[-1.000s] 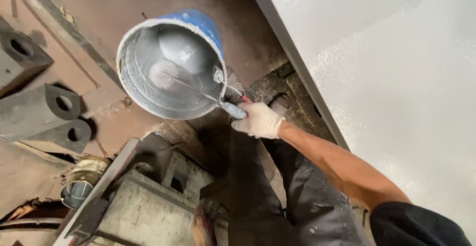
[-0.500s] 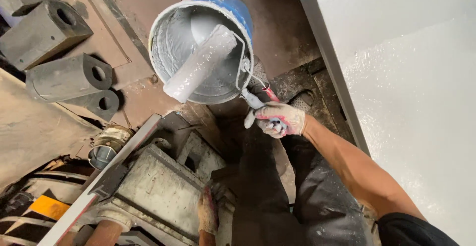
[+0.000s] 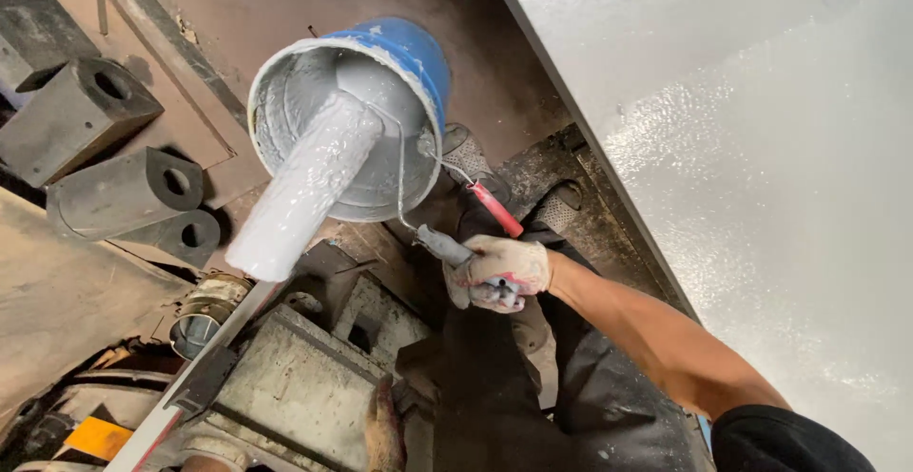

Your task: Painting a large metal panel using a paint roller.

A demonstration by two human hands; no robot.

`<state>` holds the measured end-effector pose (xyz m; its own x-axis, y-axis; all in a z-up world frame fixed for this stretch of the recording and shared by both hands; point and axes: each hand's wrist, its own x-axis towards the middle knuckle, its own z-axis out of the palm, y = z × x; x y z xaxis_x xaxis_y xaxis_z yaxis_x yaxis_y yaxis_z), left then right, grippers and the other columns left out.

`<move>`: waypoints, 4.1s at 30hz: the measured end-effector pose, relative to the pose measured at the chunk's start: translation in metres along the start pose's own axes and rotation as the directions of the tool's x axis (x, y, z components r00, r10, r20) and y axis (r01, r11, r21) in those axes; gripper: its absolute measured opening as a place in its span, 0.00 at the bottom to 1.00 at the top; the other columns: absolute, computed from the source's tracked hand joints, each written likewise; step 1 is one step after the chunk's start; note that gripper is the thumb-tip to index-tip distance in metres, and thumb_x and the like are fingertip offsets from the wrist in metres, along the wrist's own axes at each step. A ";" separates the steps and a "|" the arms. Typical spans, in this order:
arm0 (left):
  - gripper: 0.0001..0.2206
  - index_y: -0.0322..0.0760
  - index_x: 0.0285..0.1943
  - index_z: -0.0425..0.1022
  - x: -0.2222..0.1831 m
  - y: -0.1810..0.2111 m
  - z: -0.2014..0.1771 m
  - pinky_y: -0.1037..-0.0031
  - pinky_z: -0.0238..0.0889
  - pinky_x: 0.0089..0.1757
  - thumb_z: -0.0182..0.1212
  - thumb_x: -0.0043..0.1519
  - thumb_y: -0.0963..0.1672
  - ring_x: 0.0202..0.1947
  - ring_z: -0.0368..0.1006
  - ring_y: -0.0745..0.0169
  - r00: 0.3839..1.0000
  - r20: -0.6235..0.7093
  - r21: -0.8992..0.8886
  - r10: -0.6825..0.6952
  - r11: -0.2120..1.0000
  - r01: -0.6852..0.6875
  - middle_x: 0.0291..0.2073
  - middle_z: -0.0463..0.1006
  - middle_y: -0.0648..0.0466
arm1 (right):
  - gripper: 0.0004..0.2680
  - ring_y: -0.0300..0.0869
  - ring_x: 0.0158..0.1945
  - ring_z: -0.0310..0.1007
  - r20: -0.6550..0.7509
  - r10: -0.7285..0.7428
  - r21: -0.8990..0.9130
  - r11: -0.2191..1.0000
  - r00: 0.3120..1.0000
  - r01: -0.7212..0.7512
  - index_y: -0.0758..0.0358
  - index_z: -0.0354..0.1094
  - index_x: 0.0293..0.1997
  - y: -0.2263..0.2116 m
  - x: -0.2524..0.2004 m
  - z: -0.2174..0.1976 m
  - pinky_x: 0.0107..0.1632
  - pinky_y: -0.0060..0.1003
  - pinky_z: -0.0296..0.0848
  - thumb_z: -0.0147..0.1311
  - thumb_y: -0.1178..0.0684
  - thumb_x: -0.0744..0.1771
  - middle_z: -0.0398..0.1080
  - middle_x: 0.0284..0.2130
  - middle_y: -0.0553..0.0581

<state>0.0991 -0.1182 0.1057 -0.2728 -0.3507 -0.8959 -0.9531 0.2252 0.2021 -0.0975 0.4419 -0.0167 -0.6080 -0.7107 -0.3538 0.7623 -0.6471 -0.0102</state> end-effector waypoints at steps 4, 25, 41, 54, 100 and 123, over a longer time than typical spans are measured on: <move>0.29 0.29 0.74 0.59 0.055 0.047 0.038 0.57 0.71 0.49 0.46 0.70 0.52 0.52 0.75 0.40 0.999 0.015 0.032 0.034 0.999 -0.034 0.59 0.75 0.37 | 0.06 0.39 0.14 0.63 -0.027 -0.097 -0.215 0.973 0.995 0.089 0.75 0.69 0.37 -0.017 -0.087 0.023 0.15 0.34 0.63 0.55 0.59 0.68 0.65 0.16 0.57; 0.25 0.35 0.67 0.72 0.029 0.165 0.155 0.63 0.66 0.52 0.51 0.67 0.54 0.52 0.75 0.50 0.983 -0.015 0.494 0.183 0.856 -0.152 0.54 0.80 0.45 | 0.24 0.46 0.24 0.76 -0.959 -0.227 -0.232 0.973 0.168 -0.010 0.63 0.51 0.71 -0.050 -0.261 0.001 0.27 0.39 0.83 0.52 0.57 0.66 0.73 0.33 0.65; 0.25 0.31 0.72 0.65 0.068 0.091 0.132 0.59 0.71 0.48 0.45 0.71 0.50 0.49 0.78 0.47 0.998 -0.055 0.127 -0.003 0.992 0.010 0.56 0.78 0.40 | 0.21 0.50 0.33 0.77 -0.691 -0.701 -0.444 0.219 0.176 -0.869 0.35 0.55 0.75 -0.046 -0.261 0.013 0.39 0.46 0.80 0.47 0.52 0.70 0.76 0.35 0.64; 0.28 0.32 0.74 0.59 0.073 0.277 0.147 0.61 0.67 0.54 0.47 0.68 0.52 0.55 0.76 0.45 1.000 -0.014 0.451 0.022 0.893 -0.014 0.61 0.76 0.42 | 0.07 0.50 0.28 0.78 0.084 -0.949 -0.513 -0.303 0.304 -0.803 0.54 0.71 0.51 -0.343 -0.095 -0.010 0.30 0.46 0.78 0.45 0.55 0.73 0.77 0.29 0.61; 0.23 0.30 0.70 0.68 0.104 0.374 0.152 0.71 0.57 0.60 0.54 0.70 0.49 0.61 0.70 0.58 0.955 0.190 0.719 0.228 0.629 -0.294 0.62 0.76 0.43 | 0.07 0.52 0.29 0.80 -0.545 -0.835 -0.605 0.328 0.077 -0.725 0.56 0.68 0.53 -0.295 -0.124 0.003 0.33 0.46 0.79 0.44 0.49 0.75 0.75 0.29 0.64; 0.26 0.29 0.73 0.61 0.071 0.324 0.151 0.56 0.65 0.55 0.42 0.71 0.50 0.59 0.72 0.44 0.996 -0.060 0.397 -0.067 0.914 0.086 0.63 0.73 0.39 | 0.24 0.43 0.27 0.74 -0.909 -0.408 -0.297 0.781 -0.088 -0.549 0.41 0.47 0.77 0.064 -0.186 0.057 0.30 0.40 0.79 0.47 0.55 0.70 0.75 0.35 0.60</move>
<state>-0.2091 0.0673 0.0472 -0.2155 -0.4193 -0.8819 -0.8423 0.5367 -0.0493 0.0514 0.5172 0.1015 -0.0554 0.5774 -0.8146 0.9952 -0.0336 -0.0914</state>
